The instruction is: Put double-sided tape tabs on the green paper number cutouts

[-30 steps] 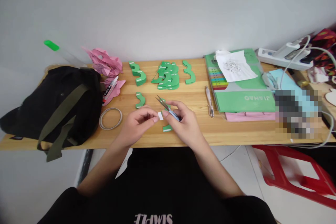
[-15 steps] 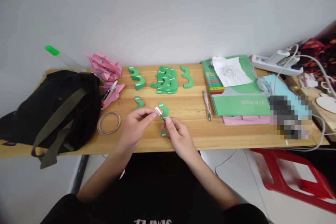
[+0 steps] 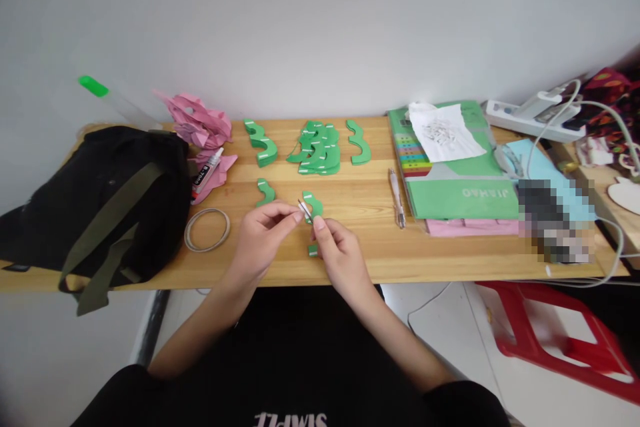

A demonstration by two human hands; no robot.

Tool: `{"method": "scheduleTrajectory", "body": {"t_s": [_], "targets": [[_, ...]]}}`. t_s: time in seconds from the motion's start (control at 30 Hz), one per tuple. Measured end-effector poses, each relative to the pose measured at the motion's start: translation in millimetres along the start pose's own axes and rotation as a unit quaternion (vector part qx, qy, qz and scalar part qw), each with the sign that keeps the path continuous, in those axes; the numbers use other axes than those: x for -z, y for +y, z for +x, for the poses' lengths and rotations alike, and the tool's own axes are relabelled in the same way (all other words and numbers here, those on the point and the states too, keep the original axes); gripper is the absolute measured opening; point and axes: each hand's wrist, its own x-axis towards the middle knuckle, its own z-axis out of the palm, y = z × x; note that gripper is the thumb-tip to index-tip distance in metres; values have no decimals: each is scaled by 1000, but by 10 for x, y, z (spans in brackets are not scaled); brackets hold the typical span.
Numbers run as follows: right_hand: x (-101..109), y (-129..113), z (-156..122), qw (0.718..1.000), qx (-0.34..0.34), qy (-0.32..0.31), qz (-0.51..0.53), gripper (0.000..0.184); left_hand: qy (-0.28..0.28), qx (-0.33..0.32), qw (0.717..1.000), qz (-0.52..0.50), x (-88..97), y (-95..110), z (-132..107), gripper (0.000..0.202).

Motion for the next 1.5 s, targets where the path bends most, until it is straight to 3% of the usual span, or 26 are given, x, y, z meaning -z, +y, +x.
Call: {"method": "scheduleTrajectory", "body": {"t_s": [0.37, 0.67, 0.83, 0.97, 1.17, 1.5], "targets": [[-32, 17, -21, 1000, 22, 7, 5, 50, -27, 30, 993, -112, 11, -69, 15, 4], [91, -18, -106, 994, 62, -26, -89, 46, -155, 30, 980, -125, 258, -100, -102, 14], [240, -84, -156, 960, 91, -77, -253, 36, -82, 64, 992, -78, 352, -28, -108, 24], [325, -143, -143, 923, 118, -121, -345, 39, -140, 68, 988, -22, 383, 77, -52, 33], [431, -223, -103, 880, 148, -175, -417, 41, -210, 14, 969, 127, 413, 155, -30, 39], [484, -281, -64, 813, 108, -236, -521, 47, -220, -108, 942, 231, 393, 88, -69, 32]]}}
